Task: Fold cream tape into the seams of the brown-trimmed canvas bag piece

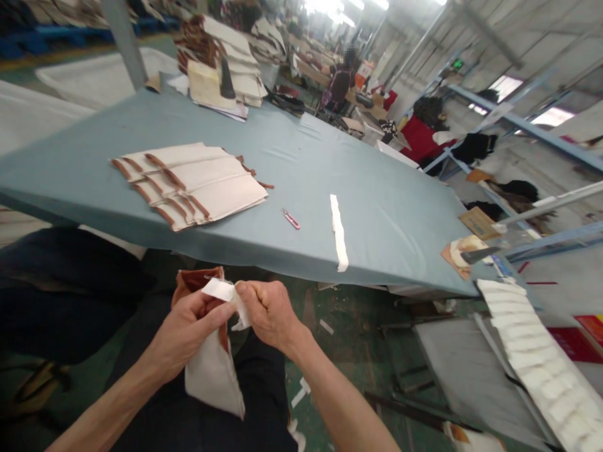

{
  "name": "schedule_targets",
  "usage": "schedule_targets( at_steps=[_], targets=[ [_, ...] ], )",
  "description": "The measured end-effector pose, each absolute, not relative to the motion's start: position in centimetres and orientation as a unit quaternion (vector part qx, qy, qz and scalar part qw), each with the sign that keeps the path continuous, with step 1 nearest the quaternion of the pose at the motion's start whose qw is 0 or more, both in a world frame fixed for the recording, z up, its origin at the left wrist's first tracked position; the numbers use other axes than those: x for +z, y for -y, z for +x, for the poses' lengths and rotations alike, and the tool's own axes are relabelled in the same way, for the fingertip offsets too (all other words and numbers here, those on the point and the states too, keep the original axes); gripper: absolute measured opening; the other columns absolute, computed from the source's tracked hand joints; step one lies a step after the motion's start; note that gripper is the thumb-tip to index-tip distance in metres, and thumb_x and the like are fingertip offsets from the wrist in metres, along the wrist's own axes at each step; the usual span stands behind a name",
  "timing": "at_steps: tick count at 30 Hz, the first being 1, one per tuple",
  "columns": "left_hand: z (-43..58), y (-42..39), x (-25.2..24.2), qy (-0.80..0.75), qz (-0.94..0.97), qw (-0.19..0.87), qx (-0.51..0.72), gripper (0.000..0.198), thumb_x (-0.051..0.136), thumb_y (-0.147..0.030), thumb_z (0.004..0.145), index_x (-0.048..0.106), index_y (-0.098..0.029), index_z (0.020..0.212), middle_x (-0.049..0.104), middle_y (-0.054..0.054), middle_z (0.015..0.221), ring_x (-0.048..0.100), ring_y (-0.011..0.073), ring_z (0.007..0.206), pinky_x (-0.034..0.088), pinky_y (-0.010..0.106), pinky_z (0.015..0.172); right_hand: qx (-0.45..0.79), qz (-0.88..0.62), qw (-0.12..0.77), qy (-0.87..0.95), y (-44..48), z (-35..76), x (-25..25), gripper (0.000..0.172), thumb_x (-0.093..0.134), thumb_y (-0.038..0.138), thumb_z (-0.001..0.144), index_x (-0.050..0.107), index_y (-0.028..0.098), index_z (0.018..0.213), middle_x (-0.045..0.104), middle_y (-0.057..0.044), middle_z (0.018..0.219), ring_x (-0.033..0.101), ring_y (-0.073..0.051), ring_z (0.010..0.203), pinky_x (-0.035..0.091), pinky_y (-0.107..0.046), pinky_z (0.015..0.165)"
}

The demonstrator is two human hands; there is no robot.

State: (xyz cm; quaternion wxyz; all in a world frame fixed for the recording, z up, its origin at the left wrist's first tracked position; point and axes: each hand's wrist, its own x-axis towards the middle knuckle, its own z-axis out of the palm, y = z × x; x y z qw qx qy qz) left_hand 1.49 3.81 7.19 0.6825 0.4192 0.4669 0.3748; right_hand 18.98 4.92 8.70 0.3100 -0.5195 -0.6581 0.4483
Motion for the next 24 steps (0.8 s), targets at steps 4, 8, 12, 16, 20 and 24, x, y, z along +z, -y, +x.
schedule_targets(
  at_steps=[4,8,12,16,20,24],
  targets=[
    [0.9,-3.7,6.9,-0.465,0.439,0.674,0.37,0.046,0.082,-0.061,0.077,0.066,-0.018,0.076,0.051,-0.006,0.055,0.041,0.0099,0.049,0.032,0.02,0.046,0.475,-0.519,0.298,0.645,-4.6,18.4,8.4,0.078,0.031,0.085,0.104,0.052,0.022,0.063,0.056,-0.001,0.059,0.047,-0.013,0.053,0.036,-0.028,0.053],
    [0.1,-3.5,6.8,-0.454,0.461,0.672,0.359,0.045,0.074,-0.063,0.081,0.064,-0.019,0.077,0.056,-0.003,0.062,0.048,0.0123,0.054,0.04,0.022,0.051,0.46,-0.536,0.305,0.639,-4.6,18.1,8.1,0.077,0.033,0.087,0.102,0.048,0.023,0.061,0.047,0.002,0.056,0.038,-0.012,0.051,0.03,-0.028,0.05],
    [-0.5,-3.6,7.0,-0.454,0.508,0.643,0.351,0.043,0.068,-0.062,0.081,0.057,-0.021,0.072,0.053,-0.004,0.063,0.045,0.0118,0.054,0.039,0.022,0.051,0.403,-0.554,0.329,0.65,-5.1,18.5,8.4,0.076,0.034,0.084,0.103,0.054,0.022,0.064,0.05,0.001,0.06,0.039,-0.013,0.056,0.03,-0.029,0.054],
    [-0.8,-4.4,6.8,-0.488,0.571,0.559,0.351,0.032,0.061,-0.051,0.082,0.052,-0.023,0.068,0.048,-0.006,0.057,0.045,0.0126,0.052,0.037,0.023,0.053,0.342,-0.566,0.339,0.669,-5.7,19.2,9.0,0.07,0.038,0.074,0.107,0.062,0.022,0.067,0.051,0.001,0.06,0.041,-0.015,0.057,0.029,-0.03,0.058],
    [-0.5,-5.7,6.1,-0.543,0.625,0.452,0.333,0.022,0.055,-0.042,0.084,0.054,-0.025,0.07,0.052,-0.005,0.055,0.052,0.0156,0.054,0.037,0.026,0.058,0.289,-0.565,0.339,0.694,-5.9,19.6,9.4,0.061,0.043,0.061,0.11,0.067,0.023,0.069,0.056,0.0,0.06,0.046,-0.016,0.057,0.032,-0.031,0.06],
    [0.8,-7.9,6.1,-0.588,0.668,0.355,0.285,0.016,0.056,-0.03,0.087,0.056,-0.025,0.072,0.06,-0.002,0.058,0.06,0.0201,0.059,0.033,0.03,0.061,0.219,-0.575,0.359,0.702,-6.4,19.9,9.6,0.054,0.045,0.051,0.111,0.065,0.024,0.068,0.065,-0.004,0.067,0.056,-0.019,0.063,0.039,-0.032,0.066]
  ],
)
